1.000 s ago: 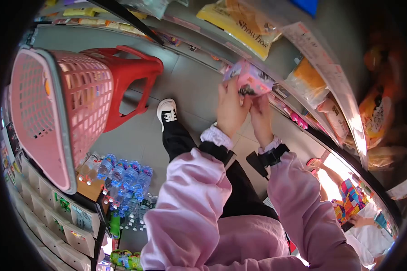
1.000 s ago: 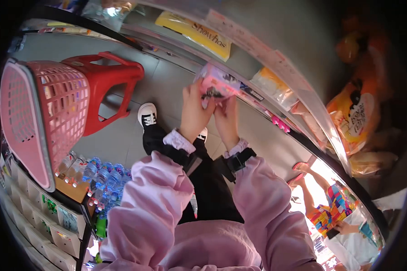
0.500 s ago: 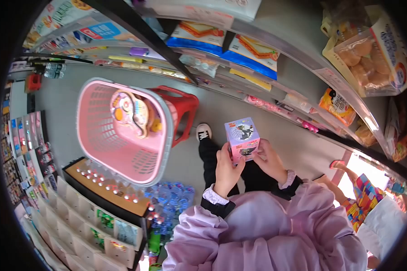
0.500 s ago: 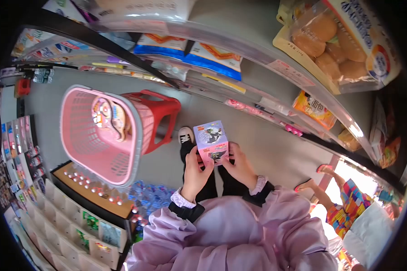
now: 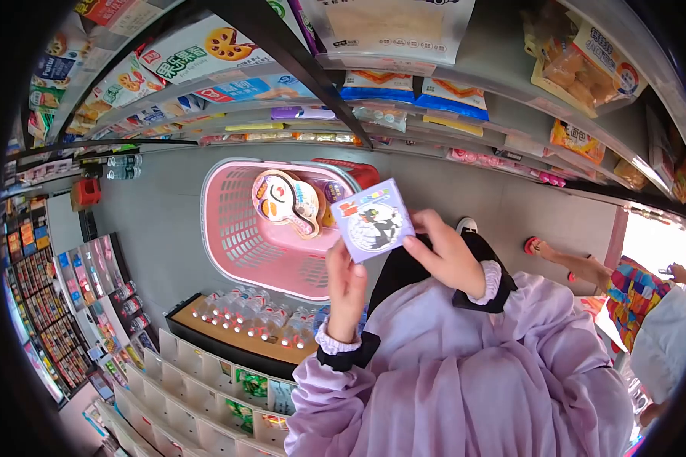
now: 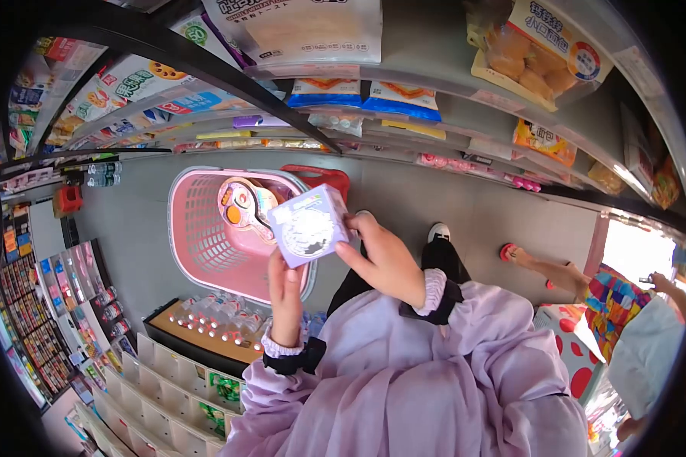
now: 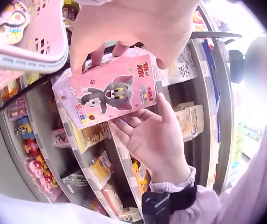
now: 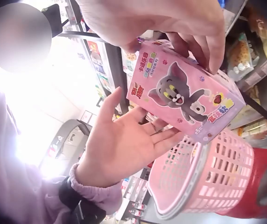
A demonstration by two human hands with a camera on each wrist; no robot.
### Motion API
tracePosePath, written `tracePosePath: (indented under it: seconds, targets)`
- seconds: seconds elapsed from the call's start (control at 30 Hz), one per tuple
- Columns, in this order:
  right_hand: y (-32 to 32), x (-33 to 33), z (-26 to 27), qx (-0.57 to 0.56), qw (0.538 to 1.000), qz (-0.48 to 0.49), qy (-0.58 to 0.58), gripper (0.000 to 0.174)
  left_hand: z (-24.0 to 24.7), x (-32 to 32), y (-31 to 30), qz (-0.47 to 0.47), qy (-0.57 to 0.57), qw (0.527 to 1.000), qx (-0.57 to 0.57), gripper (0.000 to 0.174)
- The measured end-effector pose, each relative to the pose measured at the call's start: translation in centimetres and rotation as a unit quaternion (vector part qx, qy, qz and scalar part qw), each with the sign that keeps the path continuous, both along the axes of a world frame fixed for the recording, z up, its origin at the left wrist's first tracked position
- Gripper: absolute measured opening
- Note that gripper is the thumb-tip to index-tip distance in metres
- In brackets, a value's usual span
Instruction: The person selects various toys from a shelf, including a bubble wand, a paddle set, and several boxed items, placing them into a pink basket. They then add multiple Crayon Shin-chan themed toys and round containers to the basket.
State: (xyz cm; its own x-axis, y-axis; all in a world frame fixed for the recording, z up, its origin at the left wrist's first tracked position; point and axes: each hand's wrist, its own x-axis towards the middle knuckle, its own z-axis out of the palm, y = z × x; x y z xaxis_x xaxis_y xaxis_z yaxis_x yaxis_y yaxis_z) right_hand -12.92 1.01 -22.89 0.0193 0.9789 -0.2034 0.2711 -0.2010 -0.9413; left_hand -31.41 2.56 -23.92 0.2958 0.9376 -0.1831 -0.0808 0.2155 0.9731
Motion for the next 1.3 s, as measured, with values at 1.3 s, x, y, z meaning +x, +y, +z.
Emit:
tracePosePath:
  seconds: [1.3]
  targets:
    - [14.9, -9.0, -6.1, 0.096, 0.941, 0.257, -0.196, 0.036, -6.5, -5.4, 7.6, 0.193, 0.137, 0.955, -0.181, 0.069]
